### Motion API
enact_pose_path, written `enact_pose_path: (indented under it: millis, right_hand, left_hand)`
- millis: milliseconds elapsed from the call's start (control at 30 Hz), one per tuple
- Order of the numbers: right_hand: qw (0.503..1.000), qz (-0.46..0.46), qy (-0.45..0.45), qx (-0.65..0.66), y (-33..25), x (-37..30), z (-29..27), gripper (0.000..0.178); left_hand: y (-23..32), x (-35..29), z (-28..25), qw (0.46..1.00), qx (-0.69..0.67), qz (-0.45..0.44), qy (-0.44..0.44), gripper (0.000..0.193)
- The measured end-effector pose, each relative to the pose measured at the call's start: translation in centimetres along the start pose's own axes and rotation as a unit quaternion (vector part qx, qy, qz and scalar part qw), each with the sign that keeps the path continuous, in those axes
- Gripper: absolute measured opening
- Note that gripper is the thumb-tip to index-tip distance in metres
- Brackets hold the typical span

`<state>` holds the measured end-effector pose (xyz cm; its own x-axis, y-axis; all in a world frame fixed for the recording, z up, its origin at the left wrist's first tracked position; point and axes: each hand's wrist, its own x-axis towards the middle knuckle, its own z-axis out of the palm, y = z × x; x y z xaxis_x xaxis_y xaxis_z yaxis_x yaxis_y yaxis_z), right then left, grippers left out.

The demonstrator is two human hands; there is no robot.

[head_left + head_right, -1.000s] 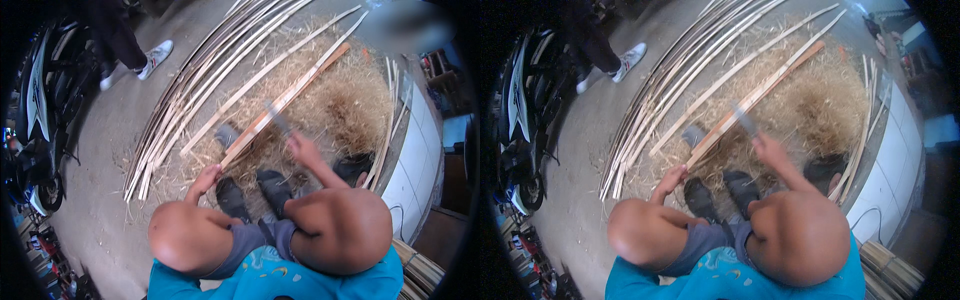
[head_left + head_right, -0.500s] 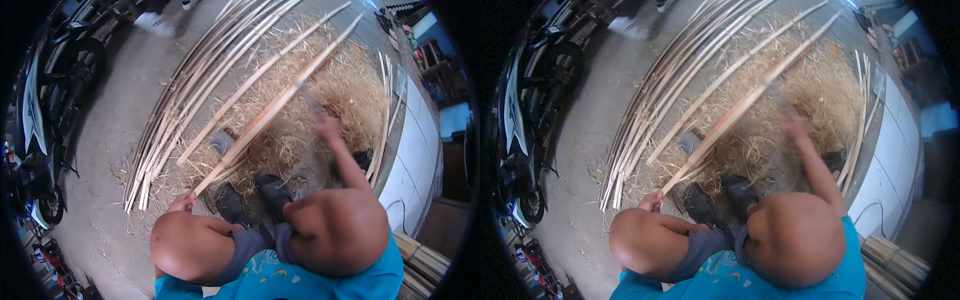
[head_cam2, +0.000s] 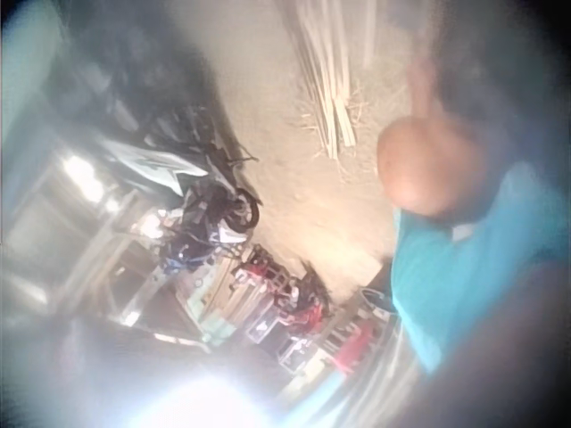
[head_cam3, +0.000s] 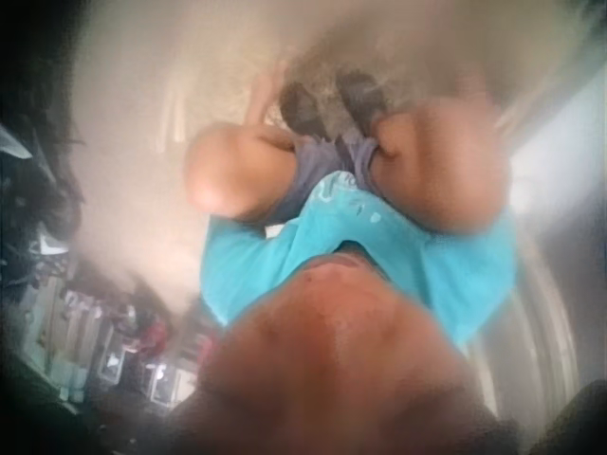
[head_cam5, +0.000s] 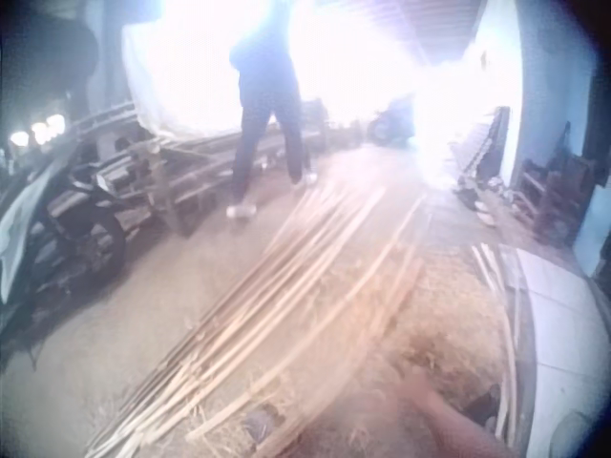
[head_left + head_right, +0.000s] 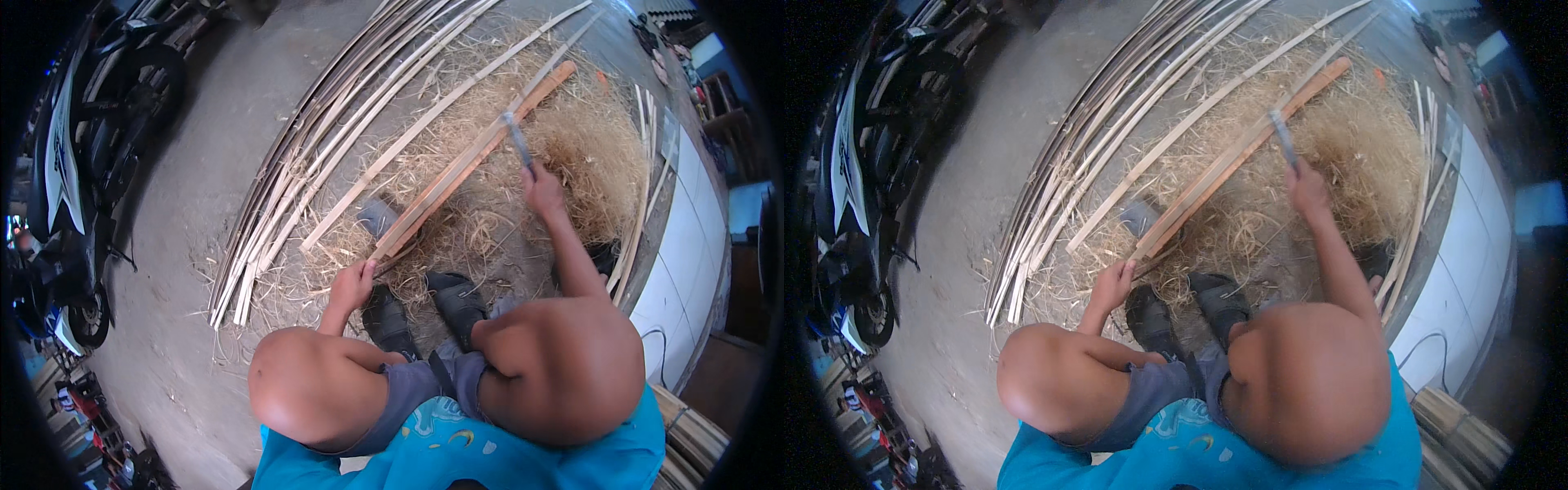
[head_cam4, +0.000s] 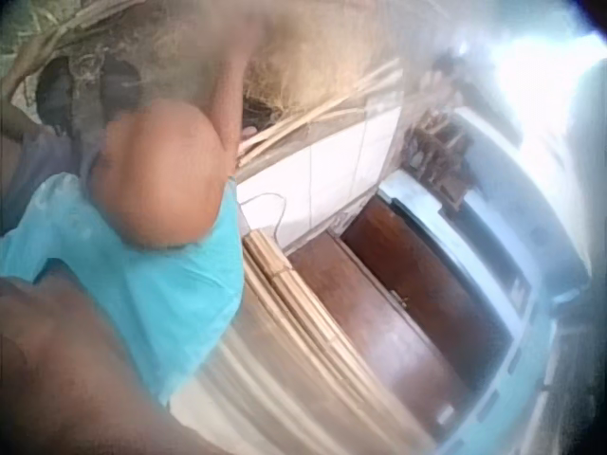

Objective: The person sits on the floor and uses a knife to shave thin strips from bamboo pieces. They repeatedly scrape the surface of each strip to smooth it, then place the finished pieces aside.

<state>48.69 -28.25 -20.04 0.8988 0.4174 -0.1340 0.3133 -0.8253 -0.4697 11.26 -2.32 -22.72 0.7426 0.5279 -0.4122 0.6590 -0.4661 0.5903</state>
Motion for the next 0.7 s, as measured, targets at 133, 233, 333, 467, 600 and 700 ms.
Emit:
enact_pose_path:
  millis: [133,233,333,467,600,700]
  right_hand:
    - [0.99,-0.121,0.041,0.064,-2.5,-4.1,1.8,0.043]
    - [0.953,-0.194,-0.232,0.005,-8.2,-12.6,5.1,0.042]
    - [0.939,-0.194,-0.234,-0.161,-4.6,-9.7,5.6,0.038]
    - [0.997,0.065,0.029,0.009,2.0,-0.3,-1.7,0.044]
    - [0.988,-0.155,-0.01,-0.002,-1.5,-4.5,2.2,0.045]
    - [0.97,-0.202,-0.087,0.101,-0.9,-7.7,5.7,0.044]
  left_hand:
    - [1.6,0.6,0.5,0.993,0.008,0.074,0.094,0.035]
    - [-0.2,0.8,0.4,0.987,0.114,0.114,0.014,0.032]
    - [-1.2,0.4,0.2,0.981,0.168,0.091,-0.041,0.031]
    - [-2.0,-0.3,-0.7,0.982,0.17,0.086,-0.011,0.035]
    - [-0.9,-0.9,-1.6,0.996,0.061,0.05,0.03,0.045]
    - [-6.8,-5.1,-2.3,0.996,-0.084,-0.023,-0.016,0.049]
